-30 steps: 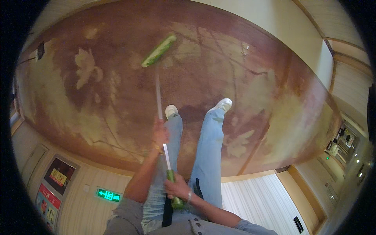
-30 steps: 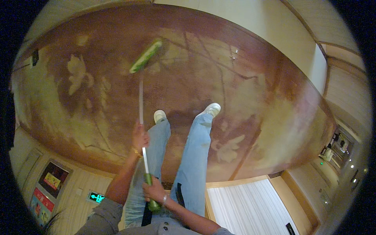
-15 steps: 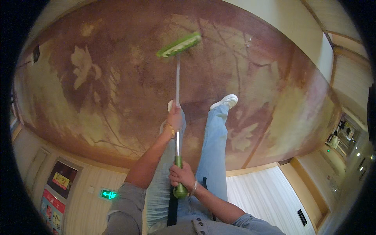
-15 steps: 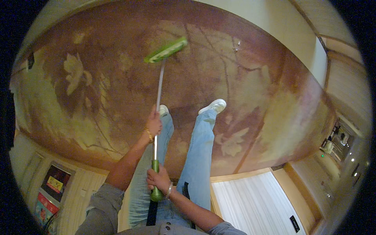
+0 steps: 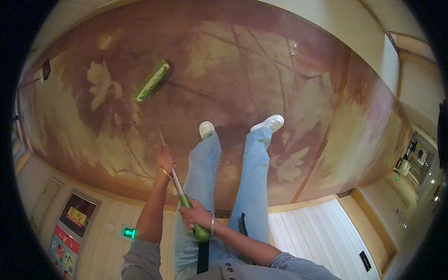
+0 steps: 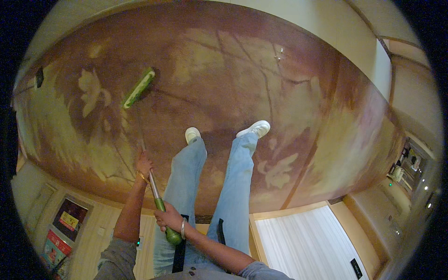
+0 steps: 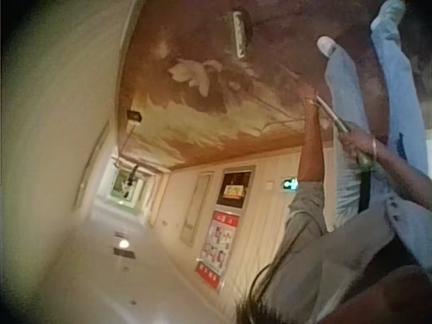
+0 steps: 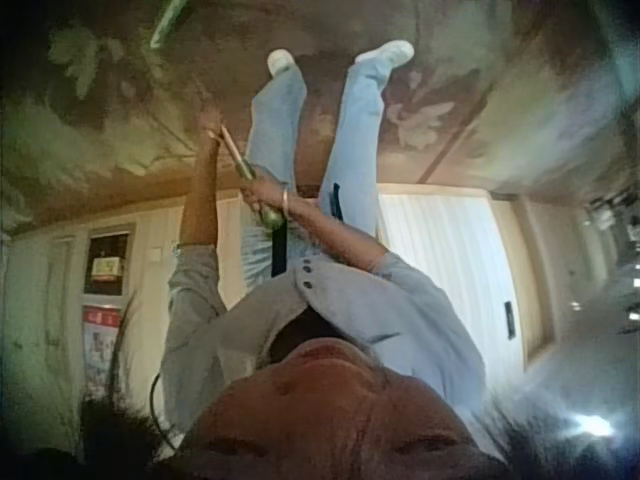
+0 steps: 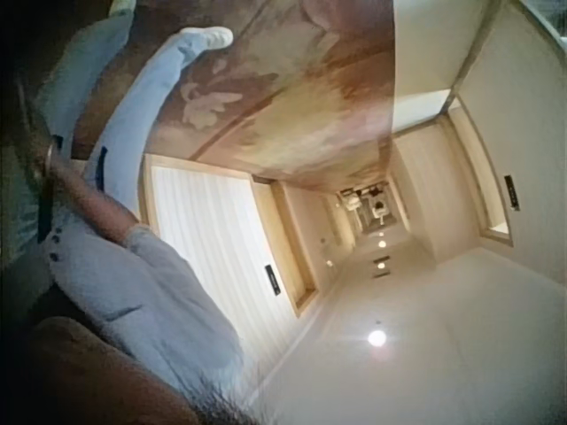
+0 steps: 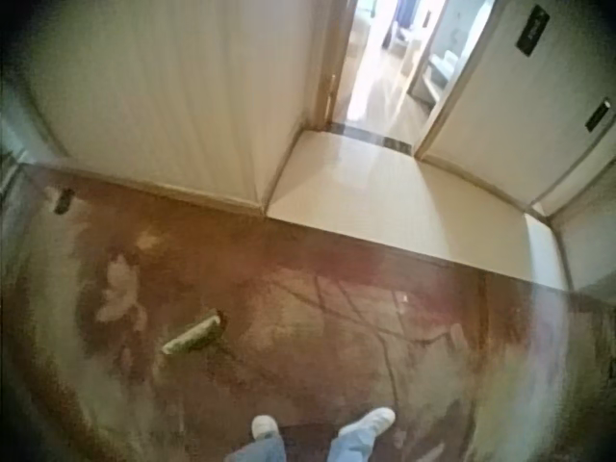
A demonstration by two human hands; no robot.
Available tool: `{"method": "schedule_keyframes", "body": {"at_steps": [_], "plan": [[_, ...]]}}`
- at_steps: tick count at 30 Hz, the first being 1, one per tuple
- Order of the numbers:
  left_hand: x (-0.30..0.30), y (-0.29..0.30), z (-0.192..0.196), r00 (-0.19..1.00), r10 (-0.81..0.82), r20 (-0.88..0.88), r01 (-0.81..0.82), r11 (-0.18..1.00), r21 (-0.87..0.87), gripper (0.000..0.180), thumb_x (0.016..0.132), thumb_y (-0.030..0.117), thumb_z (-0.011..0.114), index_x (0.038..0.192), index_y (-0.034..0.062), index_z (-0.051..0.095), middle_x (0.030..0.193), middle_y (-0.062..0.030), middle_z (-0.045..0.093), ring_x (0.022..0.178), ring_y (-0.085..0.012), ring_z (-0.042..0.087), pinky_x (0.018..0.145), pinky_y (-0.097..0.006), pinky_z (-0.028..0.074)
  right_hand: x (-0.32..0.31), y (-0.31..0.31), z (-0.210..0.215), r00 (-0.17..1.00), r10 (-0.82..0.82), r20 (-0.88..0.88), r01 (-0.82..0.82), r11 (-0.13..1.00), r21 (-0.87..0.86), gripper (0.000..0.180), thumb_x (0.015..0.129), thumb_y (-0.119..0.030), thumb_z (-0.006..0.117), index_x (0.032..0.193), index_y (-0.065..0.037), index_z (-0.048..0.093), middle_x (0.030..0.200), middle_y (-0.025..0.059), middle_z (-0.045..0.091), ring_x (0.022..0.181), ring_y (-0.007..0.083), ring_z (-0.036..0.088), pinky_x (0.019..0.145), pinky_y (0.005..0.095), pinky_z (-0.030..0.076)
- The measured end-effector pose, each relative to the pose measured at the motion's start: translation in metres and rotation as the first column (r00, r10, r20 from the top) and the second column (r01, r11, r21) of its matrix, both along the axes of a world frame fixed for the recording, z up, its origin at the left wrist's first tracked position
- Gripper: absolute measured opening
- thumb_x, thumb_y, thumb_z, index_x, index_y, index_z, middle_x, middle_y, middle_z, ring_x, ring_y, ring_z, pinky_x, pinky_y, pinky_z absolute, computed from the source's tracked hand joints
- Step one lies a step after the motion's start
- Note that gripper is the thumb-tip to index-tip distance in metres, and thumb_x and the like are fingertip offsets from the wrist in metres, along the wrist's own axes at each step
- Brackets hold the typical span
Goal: The person mops a large circular floor area with a green mop, moving in steady back-and-forth strokes across the patterned surface. The person shifts position slightly to cover adjacent sections while maintaining continuous contact with the floor.
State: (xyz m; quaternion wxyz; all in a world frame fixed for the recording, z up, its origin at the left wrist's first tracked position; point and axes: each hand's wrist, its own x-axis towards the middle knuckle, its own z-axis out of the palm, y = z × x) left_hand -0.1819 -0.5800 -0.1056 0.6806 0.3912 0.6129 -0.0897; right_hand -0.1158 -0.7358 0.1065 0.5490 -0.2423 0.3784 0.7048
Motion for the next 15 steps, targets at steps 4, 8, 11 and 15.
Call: {"method": "schedule_keyframes", "body": {"at_steps": [4,8,11,15], "plan": [[0.07,-0.07,-0.011,0.999,-0.051,0.016,0.053,0.972,-0.228,0.032,0.088,0.042,0.032,0.112,0.024,0.042,0.048,-0.0004,0.037,0.035,-0.0154,0.038,0.03,-0.029,0.033,0.013,-0.039,-0.006,0.994,-0.106,0.034,0.111,0.976,-0.187,0.013,0.084,-0.006,0.045,0.085,-0.012,0.034,0.057,0.0,0.035,0.04,0.0086,0.034,0.034,0.0245,0.033],[0.166,-0.171,0.014,0.95,-0.203,0.239,0.269,0.919,-0.289,0.046,0.09,0.028,0.036,0.133,0.0235,0.021,0.049,-0.002,0.038,0.037,-0.014,0.039,0.032,-0.029,0.034,0.048,-0.085,-0.001,0.968,-0.113,0.222,0.192,0.906,-0.376,0.014,0.083,-0.004,0.043,0.081,-0.011,0.031,0.055,0.0009,0.034,0.04,0.0095,0.034,0.034,0.0243,0.033],[0.221,-0.219,0.057,0.929,-0.316,0.192,0.367,0.854,-0.37,0.046,0.091,0.029,0.035,0.134,0.0268,0.018,0.047,-0.0004,0.032,0.035,-0.0121,0.035,0.031,-0.027,0.033,0.071,-0.126,0.015,0.942,-0.137,0.308,0.252,0.893,-0.374,0.015,0.081,-0.003,0.043,0.083,-0.009,0.03,0.054,0.0027,0.035,0.038,0.0107,0.036,0.032,0.0267,0.035],[0.201,-0.244,0.077,0.939,-0.024,0.344,0.176,0.891,-0.418,0.046,0.09,0.03,0.037,0.132,0.0289,0.018,0.046,0.0006,0.029,0.034,-0.0113,0.035,0.028,-0.026,0.029,0.081,-0.174,0.046,0.959,0.043,0.282,0.061,0.934,-0.351,0.016,0.08,-0.003,0.044,0.088,-0.008,0.031,0.055,0.0032,0.037,0.038,0.0111,0.038,0.033,0.0264,0.037]]}}
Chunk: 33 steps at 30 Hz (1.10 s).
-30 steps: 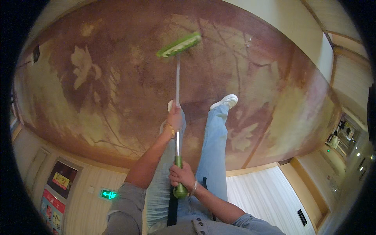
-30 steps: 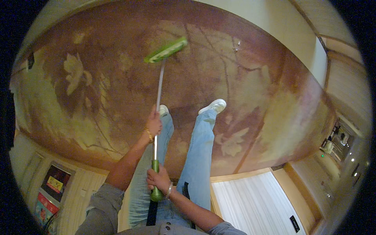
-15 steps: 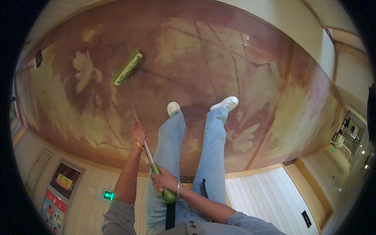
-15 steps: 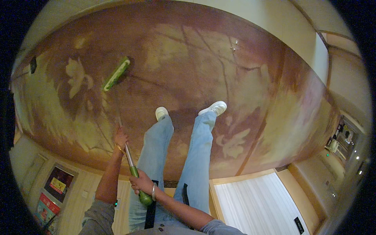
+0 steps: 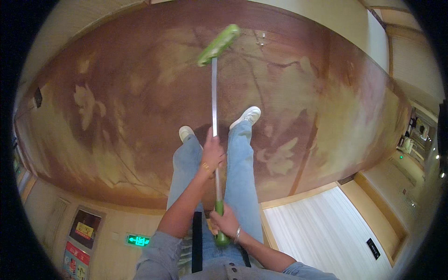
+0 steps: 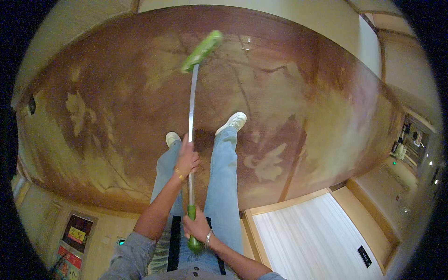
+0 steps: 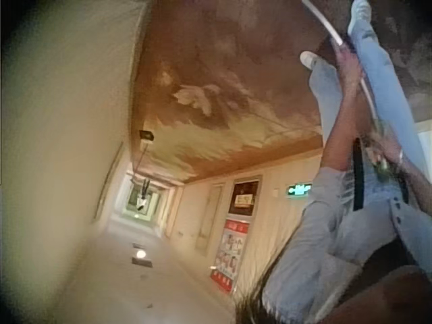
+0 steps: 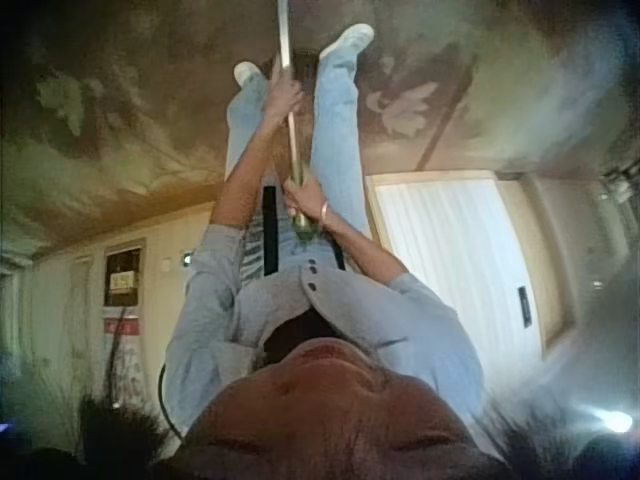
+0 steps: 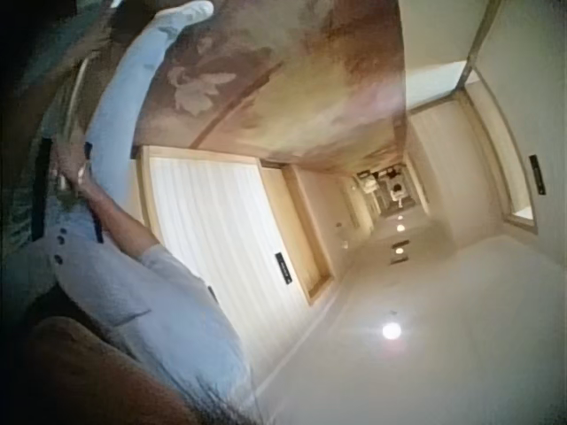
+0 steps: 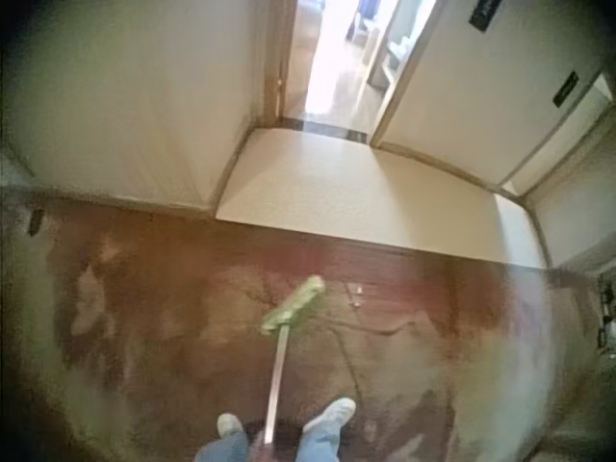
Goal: The person mops a large circular floor area with a green mop, moving in steady back-and-forth strokes across the patterned surface. The person shifts position slightly to cover adjacent sections while maintaining continuous contact with the floor.
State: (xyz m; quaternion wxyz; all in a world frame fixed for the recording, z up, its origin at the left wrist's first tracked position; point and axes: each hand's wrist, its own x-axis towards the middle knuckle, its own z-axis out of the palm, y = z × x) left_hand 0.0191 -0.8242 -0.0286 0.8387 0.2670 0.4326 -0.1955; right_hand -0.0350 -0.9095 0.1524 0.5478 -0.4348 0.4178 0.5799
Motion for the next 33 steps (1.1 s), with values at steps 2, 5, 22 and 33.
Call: {"method": "schedule_keyframes", "body": {"at_steps": [2,5,22,33], "plan": [[-0.015,0.01,0.01,0.955,0.126,-0.269,-0.143,0.989,-0.047,0.044,0.09,0.029,0.037,0.13,0.034,0.018,0.047,0.0003,0.03,0.033,-0.0114,0.034,0.026,-0.024,0.026,0.001,-0.02,0.005,0.996,0.089,-0.028,-0.087,0.995,0.05,0.018,0.081,-0.004,0.044,0.095,-0.007,0.033,0.056,0.0028,0.039,0.04,0.0109,0.039,0.035,0.0259,0.038],[-0.035,0.022,0.005,0.9,0.16,-0.406,-0.061,0.968,0.245,0.025,0.089,0.037,0.034,0.114,0.0313,0.034,0.047,0.001,0.031,0.033,-0.0118,0.034,0.027,-0.023,0.023,0.011,-0.038,-0.007,0.982,0.181,-0.046,-0.17,0.969,0.182,0.023,0.081,-0.005,0.045,0.1,-0.006,0.034,0.057,0.0019,0.039,0.04,0.01,0.038,0.035,0.0253,0.037],[0.159,-0.256,0.06,0.964,-0.158,-0.216,0.174,0.983,0.054,0.051,0.091,0.024,0.035,0.135,0.0265,0.011,0.05,0.0031,0.027,0.034,-0.0069,0.029,0.027,-0.021,0.027,0.136,-0.264,0.03,0.993,0.114,-0.022,-0.115,0.99,-0.086,0.026,0.081,-0.006,0.045,0.102,-0.005,0.03,0.054,0.0041,0.041,0.038,0.0133,0.043,0.033,0.0278,0.037],[0.12,-0.213,-0.049,0.86,-0.115,-0.497,0.269,0.93,0.251,0.016,0.09,0.031,0.037,0.085,0.0188,0.029,0.054,0.0,0.032,0.035,-0.0087,0.03,0.028,-0.022,0.022,0.171,-0.278,-0.003,0.973,0.222,-0.065,-0.215,0.972,0.091,0.021,0.085,-0.016,0.049,0.097,-0.003,0.038,0.056,0.0029,0.045,0.037,0.0109,0.043,0.034,0.0269,0.037]]}}
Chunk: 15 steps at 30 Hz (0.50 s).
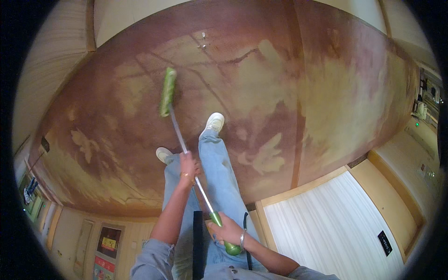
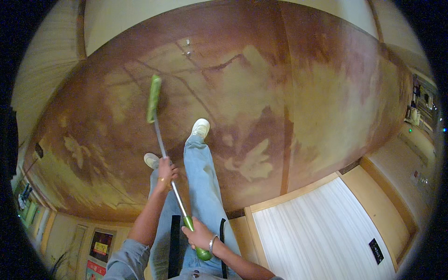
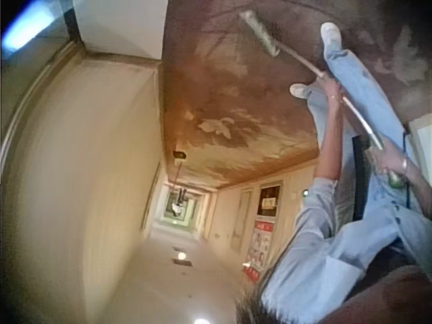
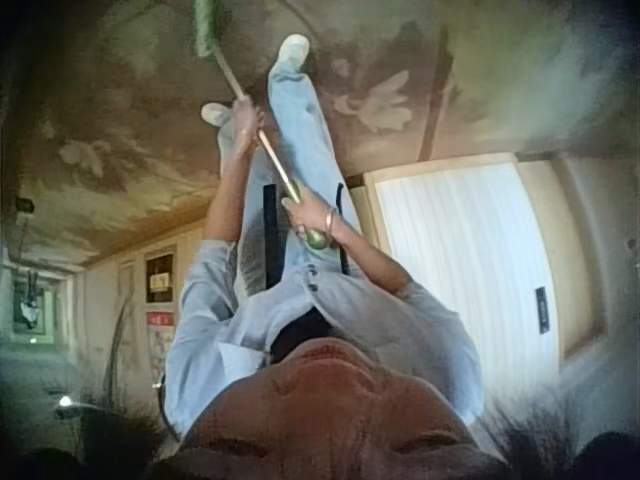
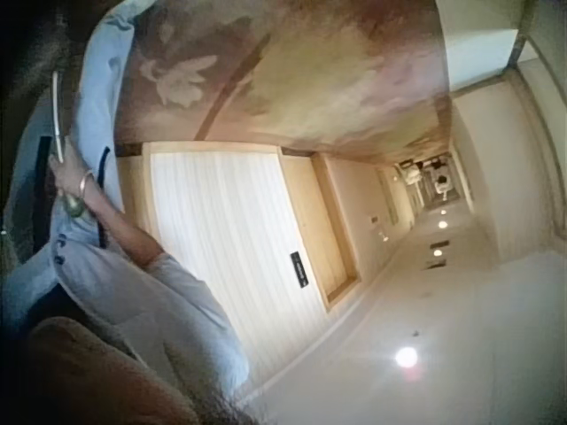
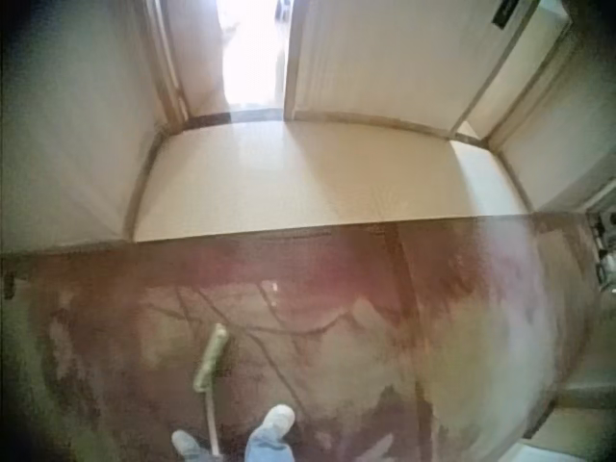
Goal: The person mops a large circular floor area with a green mop, moving in steady back-and-forth strokes across the patterned surface. The person shifts position slightly to cover adjacent sections while maintaining continuous contact with the floor.
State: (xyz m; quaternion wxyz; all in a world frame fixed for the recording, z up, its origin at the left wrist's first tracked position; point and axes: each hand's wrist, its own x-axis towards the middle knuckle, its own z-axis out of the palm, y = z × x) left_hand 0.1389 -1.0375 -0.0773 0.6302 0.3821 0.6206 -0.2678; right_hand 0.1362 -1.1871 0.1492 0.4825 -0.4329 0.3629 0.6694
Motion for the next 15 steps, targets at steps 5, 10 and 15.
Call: {"method": "schedule_keyframes", "body": {"at_steps": [5,10,15], "plan": [[0.087,-0.097,0.007,0.99,-0.068,0.121,0.087,0.983,-0.161,0.012,0.089,0.033,0.037,0.093,0.0216,0.034,0.053,0.0037,0.028,0.037,-0.0078,0.029,0.03,-0.021,0.021,0.019,-0.036,-0.006,0.989,0.004,0.149,0.029,0.975,-0.218,0.023,0.084,-0.016,0.05,0.09,-0.003,0.033,0.052,0.0088,0.049,0.037,0.0177,0.05,0.034,0.0315,0.04],[0.114,-0.116,0.055,0.98,-0.044,0.194,0.087,0.972,-0.216,0.015,0.09,0.035,0.036,0.096,0.0212,0.038,0.051,0.0047,0.025,0.037,-0.0057,0.026,0.03,-0.02,0.018,0.005,-0.048,0.015,0.966,0.159,0.202,-0.103,0.959,-0.264,0.027,0.084,-0.017,0.049,0.093,-0.002,0.028,0.052,0.011,0.051,0.04,0.0218,0.054,0.036,0.0352,0.043],[0.067,-0.079,0.087,0.999,0.021,0.034,-0.018,0.995,-0.093,0.021,0.089,0.038,0.036,0.093,0.0183,0.041,0.05,0.0056,0.024,0.036,-0.005,0.021,0.029,-0.019,0.016,-0.019,-0.047,0.036,0.982,0.136,0.13,-0.129,0.99,-0.063,0.034,0.083,-0.019,0.054,0.1,-0.002,0.03,0.054,0.0087,0.051,0.042,0.0181,0.053,0.038,0.0323,0.043]]}}
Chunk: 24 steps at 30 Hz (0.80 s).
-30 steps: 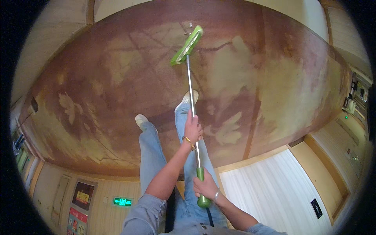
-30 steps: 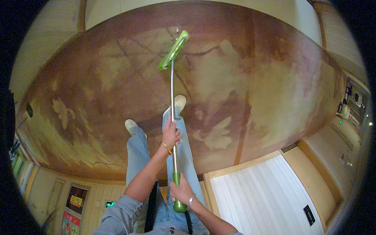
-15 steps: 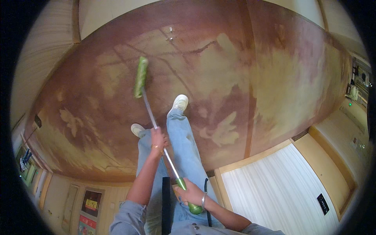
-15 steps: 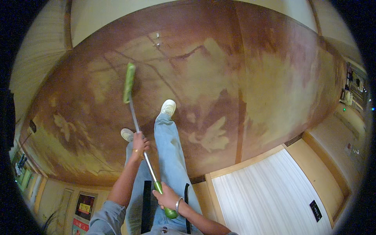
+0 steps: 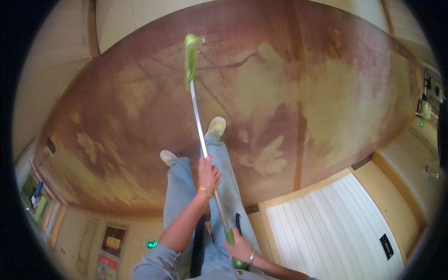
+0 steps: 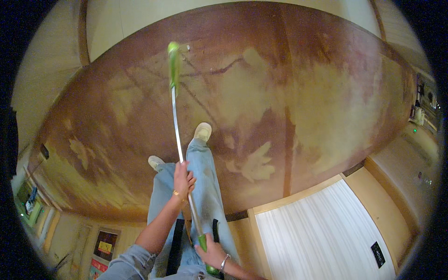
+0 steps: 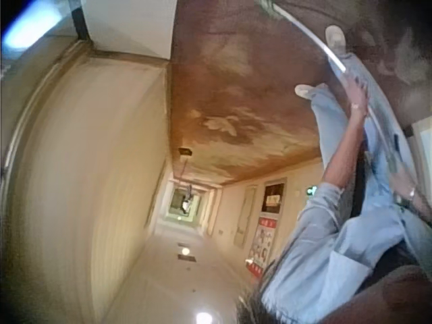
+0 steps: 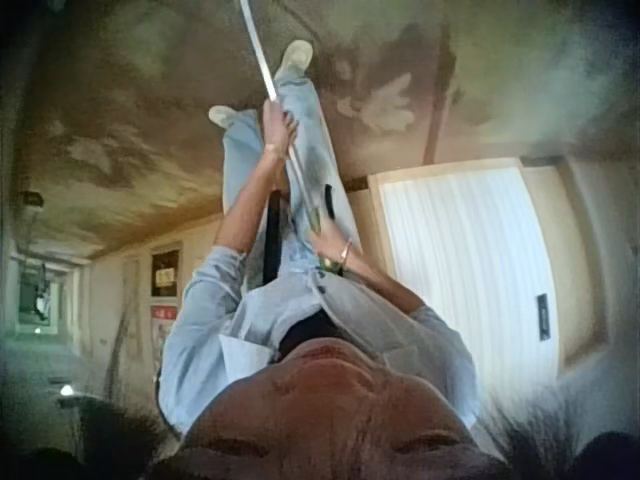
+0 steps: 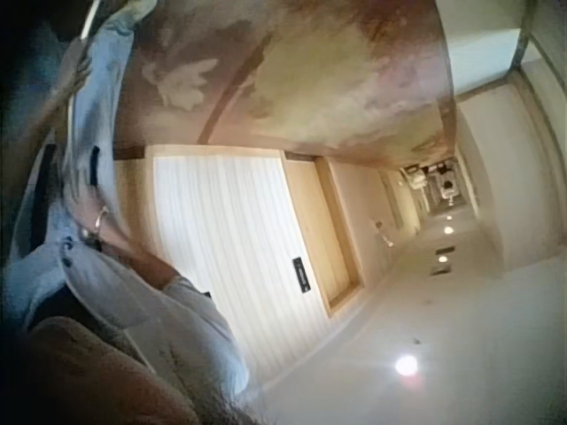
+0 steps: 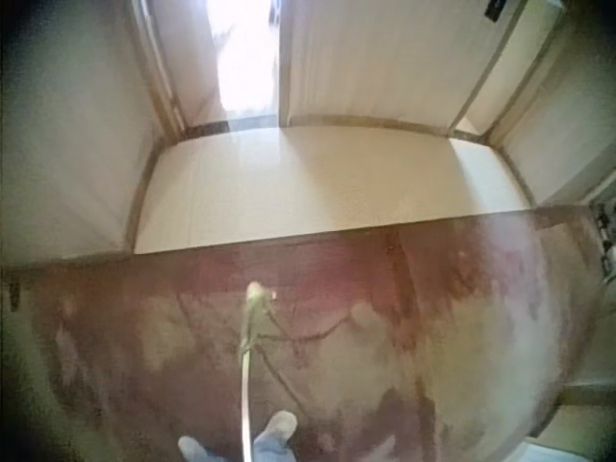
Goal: The person mops a large circular floor area with a green mop, moving in steady back-and-forth strokes across the patterned surface. The person shifts position slightly to cover adjacent sections while maintaining continuous contact with the floor.
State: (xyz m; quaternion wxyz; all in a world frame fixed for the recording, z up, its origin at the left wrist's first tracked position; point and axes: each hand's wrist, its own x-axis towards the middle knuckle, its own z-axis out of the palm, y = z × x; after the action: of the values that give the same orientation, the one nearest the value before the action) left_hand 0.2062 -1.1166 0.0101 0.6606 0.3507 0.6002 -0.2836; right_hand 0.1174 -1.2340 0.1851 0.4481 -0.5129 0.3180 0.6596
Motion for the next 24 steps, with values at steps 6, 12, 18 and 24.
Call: {"method": "schedule_keyframes", "body": {"at_steps": [6,12,18,24], "plan": [[-0.067,0.049,-0.066,0.987,0.062,-0.149,-0.047,0.993,0.104,0.025,0.088,0.041,0.034,0.078,0.0184,0.036,0.048,0.0026,0.027,0.033,-0.0099,0.026,0.027,-0.025,0.019,0.019,0.009,-0.025,0.807,-0.464,-0.365,0.551,0.814,0.185,0.025,0.083,-0.01,0.054,0.098,-0.006,0.034,0.057,0.0022,0.045,0.044,0.0106,0.045,0.041,0.0254,0.04],[-0.019,-0.015,-0.122,0.998,0.022,-0.066,-0.028,0.996,-0.085,0.026,0.087,0.041,0.035,0.081,0.0163,0.036,0.05,0.0011,0.03,0.036,-0.0115,0.031,0.031,-0.024,0.023,0.049,-0.015,-0.038,0.814,-0.54,-0.216,0.55,0.835,-0.011,0.023,0.083,-0.005,0.052,0.095,-0.008,0.033,0.055,0.0019,0.039,0.042,0.0102,0.04,0.038,0.0261,0.037],[0.046,-0.039,-0.044,0.979,-0.151,0.134,0.169,0.976,-0.137,0.023,0.089,0.039,0.034,0.082,0.0165,0.034,0.05,0.0016,0.03,0.037,-0.0103,0.03,0.031,-0.024,0.024,-0.035,-0.016,-0.048,0.845,0.056,0.532,0.057,0.979,-0.194,0.037,0.078,-0.009,0.048,0.112,-0.005,0.037,0.054,0.005,0.046,0.042,0.0152,0.048,0.037,0.0296,0.041],[-0.024,0.006,-0.047,0.996,-0.085,0.01,0.085,0.996,0.014,0.023,0.089,0.038,0.032,0.083,0.016,0.034,0.05,0.0003,0.031,0.035,-0.0128,0.032,0.029,-0.028,0.028,-0.023,-0.015,-0.022,0.966,-0.041,0.256,0.046,0.999,-0.012,0.042,0.077,-0.008,0.049,0.118,-0.007,0.038,0.054,0.0032,0.046,0.043,0.0133,0.048,0.037,0.0268,0.039]]}}
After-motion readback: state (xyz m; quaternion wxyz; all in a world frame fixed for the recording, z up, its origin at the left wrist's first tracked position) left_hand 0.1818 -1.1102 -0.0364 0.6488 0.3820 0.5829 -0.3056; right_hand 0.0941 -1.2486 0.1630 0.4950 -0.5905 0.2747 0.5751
